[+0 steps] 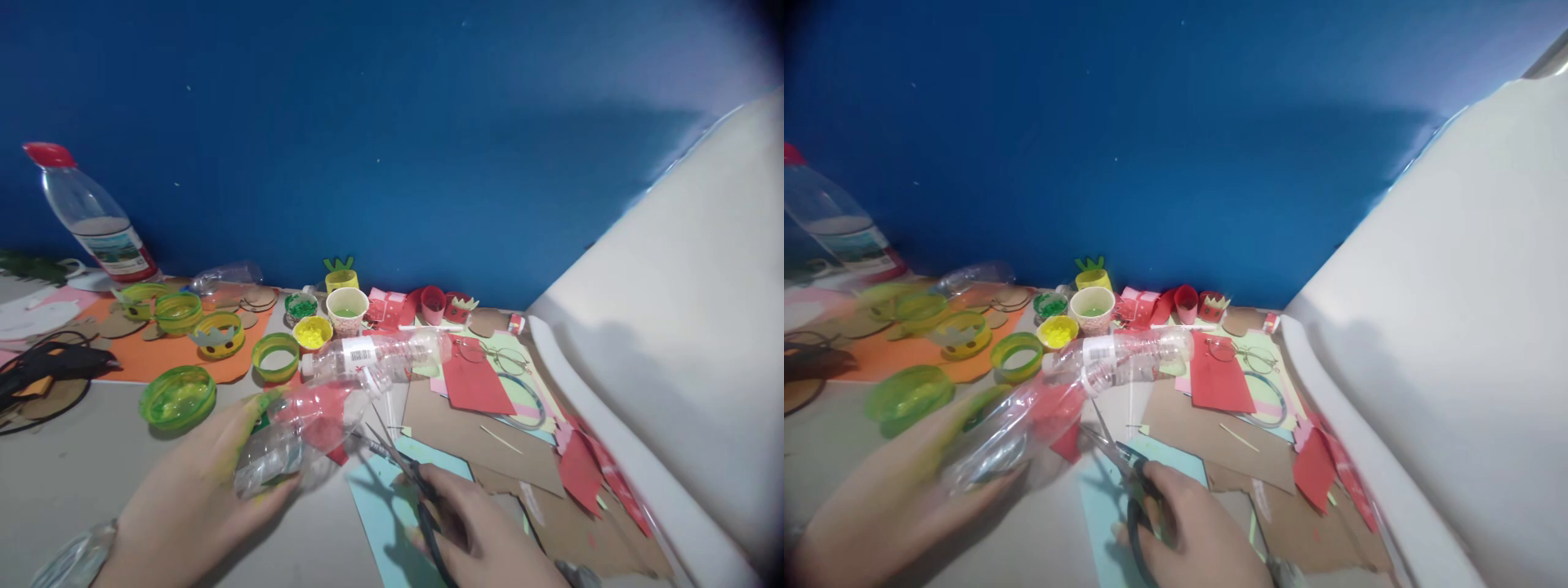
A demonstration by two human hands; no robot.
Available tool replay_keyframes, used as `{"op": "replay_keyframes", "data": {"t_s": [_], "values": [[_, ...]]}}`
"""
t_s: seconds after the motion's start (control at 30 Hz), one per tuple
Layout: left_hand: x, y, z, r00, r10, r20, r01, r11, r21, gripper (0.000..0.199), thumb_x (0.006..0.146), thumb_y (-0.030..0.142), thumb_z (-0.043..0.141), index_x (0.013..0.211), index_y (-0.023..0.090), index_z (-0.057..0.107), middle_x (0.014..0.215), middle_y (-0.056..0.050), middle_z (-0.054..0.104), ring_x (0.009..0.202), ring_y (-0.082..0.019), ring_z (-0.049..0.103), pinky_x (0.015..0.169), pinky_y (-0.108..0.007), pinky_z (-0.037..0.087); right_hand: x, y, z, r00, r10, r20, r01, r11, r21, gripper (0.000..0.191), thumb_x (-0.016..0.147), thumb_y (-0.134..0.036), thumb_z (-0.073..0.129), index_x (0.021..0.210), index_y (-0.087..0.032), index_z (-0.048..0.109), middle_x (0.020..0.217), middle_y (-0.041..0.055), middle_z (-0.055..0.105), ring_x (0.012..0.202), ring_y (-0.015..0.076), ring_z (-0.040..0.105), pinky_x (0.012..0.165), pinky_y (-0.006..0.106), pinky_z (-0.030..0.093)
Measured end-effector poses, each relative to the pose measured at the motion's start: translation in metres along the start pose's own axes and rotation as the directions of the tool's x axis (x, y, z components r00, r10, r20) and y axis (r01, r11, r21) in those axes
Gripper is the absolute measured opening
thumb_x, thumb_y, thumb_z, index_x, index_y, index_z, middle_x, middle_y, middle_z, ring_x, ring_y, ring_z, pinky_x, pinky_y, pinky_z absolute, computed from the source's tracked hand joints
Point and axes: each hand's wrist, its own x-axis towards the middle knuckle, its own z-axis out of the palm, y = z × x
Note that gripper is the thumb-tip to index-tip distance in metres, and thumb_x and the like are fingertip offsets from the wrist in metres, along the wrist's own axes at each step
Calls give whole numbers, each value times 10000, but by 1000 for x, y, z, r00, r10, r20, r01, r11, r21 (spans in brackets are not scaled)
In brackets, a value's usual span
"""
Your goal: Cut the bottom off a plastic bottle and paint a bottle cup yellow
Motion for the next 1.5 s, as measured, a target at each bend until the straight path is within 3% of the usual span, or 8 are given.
{"op": "replay_keyframes", "data": {"t_s": [0.17, 0.37, 0.73, 0.83, 0.93, 1.13, 1.3, 1.5], "values": [[-2, -2, 1, 1000, -31, 0, 31, 999, -5, 639, 806, 534, 605, 1346, 247, 419, 1195, -118, 707, 987, -328, 723, 794, -449, 619, -2, 3, 0, 1000, -22, 10, 22, 1000, -19, 329, 750, -336, 603, 1047, -228, 692, 1144, 99, 717, 1045, 297, 664, 896, 358, 520], [0, -2, 0, 1000, 6, -17, -5, 999, 33, 703, 798, 592, 609, 1367, 235, 401, 1204, -139, 711, 979, -338, 734, 768, -440, 629, 0, 3, 1, 999, -14, 29, 16, 997, -75, 301, 760, -367, 570, 1003, -230, 684, 1065, 111, 722, 1003, 318, 662, 906, 441, 507], [-11, 4, 8, 993, 100, -63, -99, 995, 34, 601, 735, 481, 694, 1249, 251, 484, 1096, -75, 753, 916, -282, 755, 743, -352, 639, -4, 10, 1, 999, 25, -37, -24, 999, 21, 519, 713, -421, 631, 1193, -224, 646, 1186, 104, 691, 1099, 309, 625, 913, 341, 491], [-12, 4, 10, 992, 120, -47, -118, 992, 39, 617, 732, 457, 695, 1266, 250, 466, 1123, -80, 745, 939, -276, 750, 766, -347, 636, -4, 7, 0, 1000, -24, -9, 24, 1000, 20, 338, 693, -363, 632, 1002, -228, 658, 1011, 71, 709, 948, 276, 634, 819, 311, 492], [-11, 4, 8, 993, 115, -42, -113, 993, 34, 628, 730, 455, 691, 1269, 244, 449, 1105, -83, 747, 913, -273, 754, 762, -346, 634, -2, 5, 1, 996, -86, 40, 85, 996, 23, 130, 702, -322, 600, 770, -226, 546, 755, 6, 619, 734, 202, 554, 683, 261, 448], [-10, 6, 6, 999, 52, -6, -52, 999, -8, 602, 735, 477, 689, 1244, 254, 458, 1085, -82, 747, 916, -286, 752, 768, -345, 627, 3, 8, 3, 986, -137, 96, 134, 990, 37, 236, 679, -296, 570, 672, -228, 344, 650, -51, 405, 632, 140, 359, 577, 236, 306], [-10, 3, 6, 1000, 11, 23, -10, 999, -39, 666, 746, 522, 680, 1303, 260, 426, 1174, -110, 716, 999, -319, 728, 821, -405, 619, 4, 7, 0, 987, -112, 112, 114, 993, -17, 259, 716, -346, 555, 660, -224, 334, 643, -47, 394, 635, 140, 360, 567, 236, 268], [-7, 3, 3, 999, 10, 45, -7, 998, -68, 626, 768, 508, 667, 1282, 270, 403, 1142, -101, 723, 967, -308, 735, 825, -431, 620, 1, -5, -8, 984, -104, 144, 111, 993, -39, 259, 729, -352, 545, 650, -221, 336, 635, -45, 391, 633, 144, 361, 571, 245, 260]]}}
